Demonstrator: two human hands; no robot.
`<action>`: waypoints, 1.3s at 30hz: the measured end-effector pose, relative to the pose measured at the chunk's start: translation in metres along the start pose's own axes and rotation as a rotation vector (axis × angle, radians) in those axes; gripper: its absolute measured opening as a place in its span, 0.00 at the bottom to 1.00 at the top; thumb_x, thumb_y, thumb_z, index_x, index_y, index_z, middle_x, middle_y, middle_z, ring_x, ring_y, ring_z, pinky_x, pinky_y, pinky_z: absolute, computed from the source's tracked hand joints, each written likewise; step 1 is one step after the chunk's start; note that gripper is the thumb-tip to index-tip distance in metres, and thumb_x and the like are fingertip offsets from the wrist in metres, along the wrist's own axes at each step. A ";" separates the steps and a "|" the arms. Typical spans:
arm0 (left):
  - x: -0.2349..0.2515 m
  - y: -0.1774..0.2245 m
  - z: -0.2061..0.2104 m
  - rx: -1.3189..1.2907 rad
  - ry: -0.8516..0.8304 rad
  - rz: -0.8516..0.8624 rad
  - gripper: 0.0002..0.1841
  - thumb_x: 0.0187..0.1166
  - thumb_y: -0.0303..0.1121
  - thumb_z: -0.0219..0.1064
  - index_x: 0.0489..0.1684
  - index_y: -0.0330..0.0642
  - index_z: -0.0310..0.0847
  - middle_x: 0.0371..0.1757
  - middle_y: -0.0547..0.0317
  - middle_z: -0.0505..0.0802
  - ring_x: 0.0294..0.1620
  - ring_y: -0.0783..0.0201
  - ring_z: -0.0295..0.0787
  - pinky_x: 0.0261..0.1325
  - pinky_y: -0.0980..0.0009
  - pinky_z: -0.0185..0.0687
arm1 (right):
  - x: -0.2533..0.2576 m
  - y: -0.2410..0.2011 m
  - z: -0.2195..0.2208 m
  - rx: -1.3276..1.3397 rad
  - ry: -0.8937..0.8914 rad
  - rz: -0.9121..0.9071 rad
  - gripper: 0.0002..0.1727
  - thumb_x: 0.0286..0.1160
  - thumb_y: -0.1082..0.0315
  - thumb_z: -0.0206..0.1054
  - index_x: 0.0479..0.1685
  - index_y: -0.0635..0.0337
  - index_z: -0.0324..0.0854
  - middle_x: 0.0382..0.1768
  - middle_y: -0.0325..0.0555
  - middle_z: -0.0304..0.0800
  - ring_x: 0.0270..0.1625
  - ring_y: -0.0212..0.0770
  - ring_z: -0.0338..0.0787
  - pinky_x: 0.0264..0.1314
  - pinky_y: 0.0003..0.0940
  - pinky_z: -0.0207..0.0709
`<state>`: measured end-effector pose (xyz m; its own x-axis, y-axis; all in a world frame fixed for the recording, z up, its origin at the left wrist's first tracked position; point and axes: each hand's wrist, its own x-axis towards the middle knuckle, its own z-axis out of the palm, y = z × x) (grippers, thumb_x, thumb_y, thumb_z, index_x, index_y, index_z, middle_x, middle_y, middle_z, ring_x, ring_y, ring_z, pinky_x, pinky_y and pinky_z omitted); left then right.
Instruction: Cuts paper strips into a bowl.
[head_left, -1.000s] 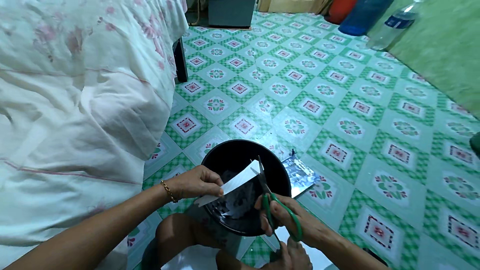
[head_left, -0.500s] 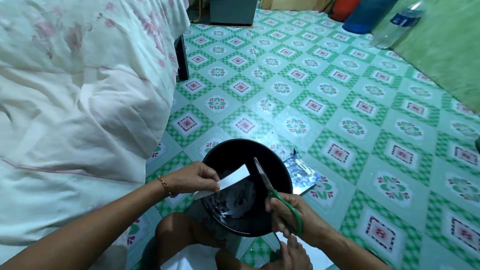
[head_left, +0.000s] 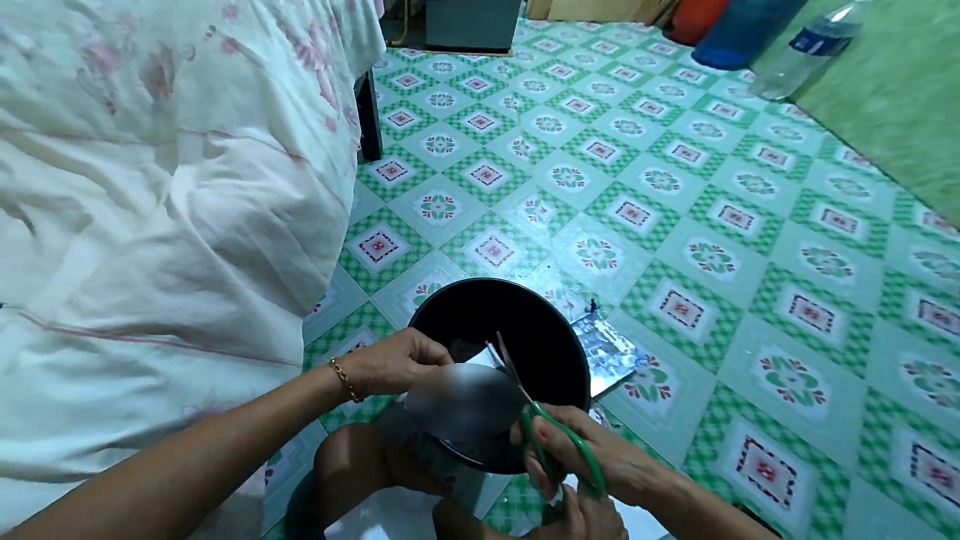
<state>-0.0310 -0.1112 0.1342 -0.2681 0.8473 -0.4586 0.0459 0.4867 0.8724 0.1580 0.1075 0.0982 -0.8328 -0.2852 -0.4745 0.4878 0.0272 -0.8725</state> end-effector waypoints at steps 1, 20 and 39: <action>0.000 0.001 0.001 -0.012 0.026 0.011 0.08 0.83 0.26 0.62 0.33 0.39 0.86 0.26 0.77 0.86 0.27 0.87 0.79 0.35 0.87 0.74 | -0.001 0.000 -0.001 -0.010 -0.023 -0.004 0.30 0.75 0.32 0.59 0.46 0.51 0.78 0.23 0.23 0.86 0.26 0.24 0.88 0.33 0.21 0.83; 0.000 0.000 0.007 -0.034 -0.004 0.003 0.08 0.83 0.26 0.63 0.34 0.39 0.86 0.27 0.77 0.87 0.28 0.87 0.80 0.36 0.87 0.76 | 0.003 0.003 -0.003 0.046 0.081 -0.084 0.32 0.74 0.29 0.58 0.48 0.51 0.79 0.25 0.23 0.88 0.28 0.26 0.90 0.35 0.22 0.85; 0.003 -0.003 -0.001 -0.110 0.183 -0.048 0.09 0.84 0.25 0.61 0.32 0.39 0.86 0.25 0.74 0.87 0.26 0.84 0.80 0.35 0.85 0.76 | -0.003 0.006 -0.004 0.058 -0.011 0.008 0.34 0.69 0.26 0.62 0.47 0.50 0.78 0.24 0.23 0.88 0.27 0.26 0.89 0.34 0.23 0.85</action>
<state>-0.0330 -0.1098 0.1306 -0.4381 0.7661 -0.4702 -0.0740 0.4906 0.8682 0.1628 0.1121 0.0943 -0.8259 -0.2962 -0.4797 0.5090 -0.0259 -0.8604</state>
